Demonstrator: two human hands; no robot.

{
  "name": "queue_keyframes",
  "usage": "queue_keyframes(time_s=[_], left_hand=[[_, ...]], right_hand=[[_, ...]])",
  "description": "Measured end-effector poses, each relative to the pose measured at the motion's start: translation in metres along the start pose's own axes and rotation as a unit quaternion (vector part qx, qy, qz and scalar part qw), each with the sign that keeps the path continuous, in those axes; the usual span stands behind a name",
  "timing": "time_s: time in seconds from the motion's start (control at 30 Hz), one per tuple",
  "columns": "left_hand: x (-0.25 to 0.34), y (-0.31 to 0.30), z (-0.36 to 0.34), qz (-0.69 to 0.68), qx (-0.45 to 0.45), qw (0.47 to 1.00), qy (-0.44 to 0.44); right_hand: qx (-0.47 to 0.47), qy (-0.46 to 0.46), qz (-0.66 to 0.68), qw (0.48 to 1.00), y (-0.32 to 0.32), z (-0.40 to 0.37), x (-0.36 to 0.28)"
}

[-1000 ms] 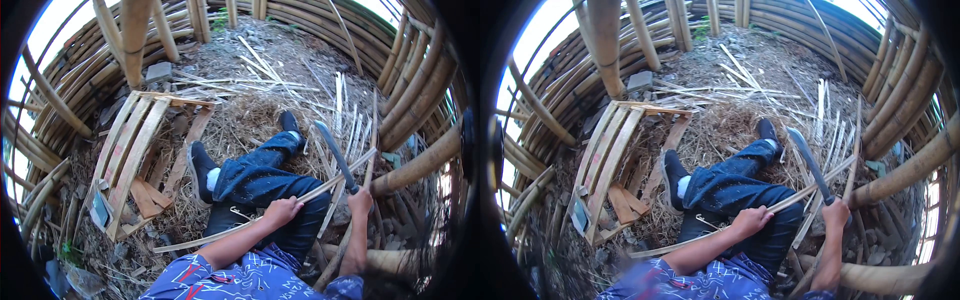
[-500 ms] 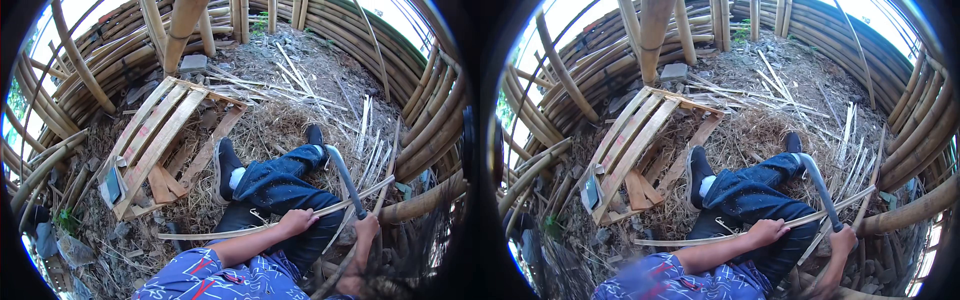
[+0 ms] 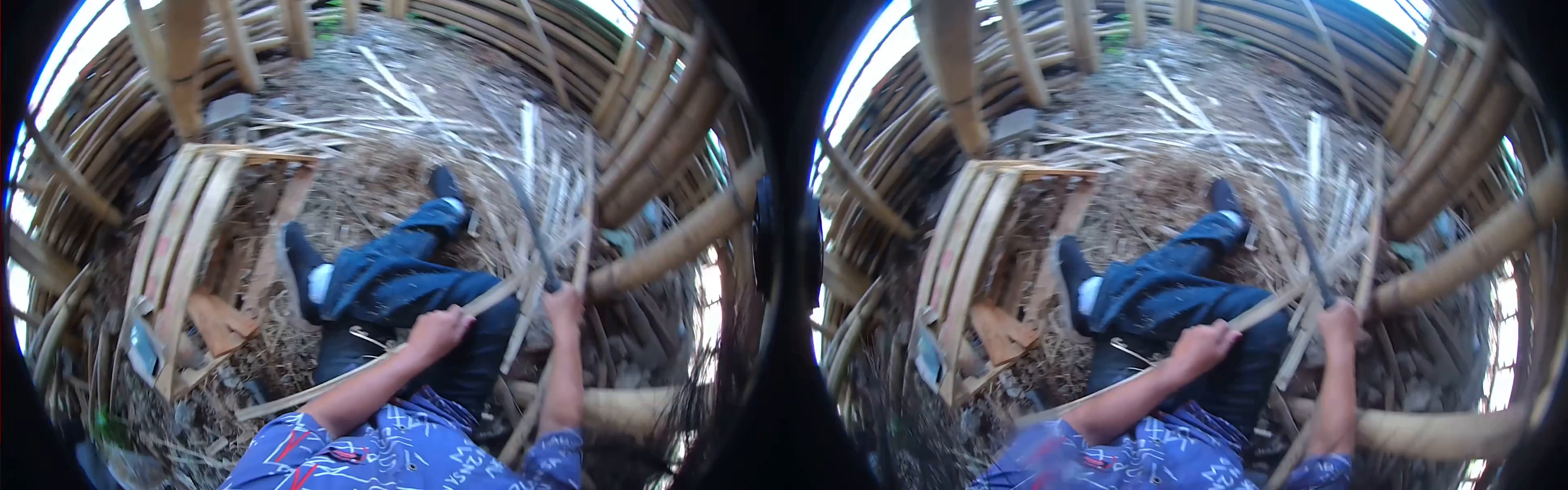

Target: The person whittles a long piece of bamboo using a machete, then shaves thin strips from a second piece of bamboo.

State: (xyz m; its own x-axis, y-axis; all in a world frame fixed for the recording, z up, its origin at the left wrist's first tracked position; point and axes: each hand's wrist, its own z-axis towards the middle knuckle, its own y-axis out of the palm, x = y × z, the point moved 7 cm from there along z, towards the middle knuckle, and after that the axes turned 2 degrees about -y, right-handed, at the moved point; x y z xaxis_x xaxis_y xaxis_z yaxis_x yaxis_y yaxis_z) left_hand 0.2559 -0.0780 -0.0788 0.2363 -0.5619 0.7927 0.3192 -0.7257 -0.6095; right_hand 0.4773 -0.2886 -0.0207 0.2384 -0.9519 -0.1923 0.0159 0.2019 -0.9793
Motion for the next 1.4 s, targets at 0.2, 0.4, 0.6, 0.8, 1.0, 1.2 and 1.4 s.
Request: queue_keyframes(time_s=[0.2, 0.4, 0.6, 0.8, 1.0, 1.2, 1.4], left_hand=[[0.003, 0.002, -0.001, 0.001, 0.0, 1.0, 0.021], [0.0, 0.002, 0.001, 0.017, -0.017, 1.0, 0.012], [0.002, 0.004, 0.005, 0.024, -0.019, 0.999, 0.018], [-0.004, 0.006, 0.004, 0.009, -0.02, 1.0, 0.008], [-0.001, 0.005, 0.004, 0.024, -0.015, 0.999, 0.021], [0.002, 0.0, 0.001, 0.023, -0.006, 1.0, 0.006], [-0.007, 0.002, 0.0, -0.011, -0.01, 1.0, 0.008]], right_hand=[[-0.06, -0.113, -0.115, 0.985, 0.002, -0.034, -0.07], [-0.035, -0.062, -0.114, 0.991, -0.021, -0.012, -0.036], [-0.005, 0.081, -0.009, 0.997, -0.028, 0.006, 0.013], [-0.08, -0.039, -0.057, 0.994, -0.006, -0.039, -0.02], [-0.025, 0.085, -0.02, 0.996, -0.017, 0.009, 0.011], [0.006, 0.062, -0.08, 0.995, -0.019, -0.008, 0.0], [-0.038, 0.033, 0.011, 0.999, -0.004, -0.037, -0.01]])
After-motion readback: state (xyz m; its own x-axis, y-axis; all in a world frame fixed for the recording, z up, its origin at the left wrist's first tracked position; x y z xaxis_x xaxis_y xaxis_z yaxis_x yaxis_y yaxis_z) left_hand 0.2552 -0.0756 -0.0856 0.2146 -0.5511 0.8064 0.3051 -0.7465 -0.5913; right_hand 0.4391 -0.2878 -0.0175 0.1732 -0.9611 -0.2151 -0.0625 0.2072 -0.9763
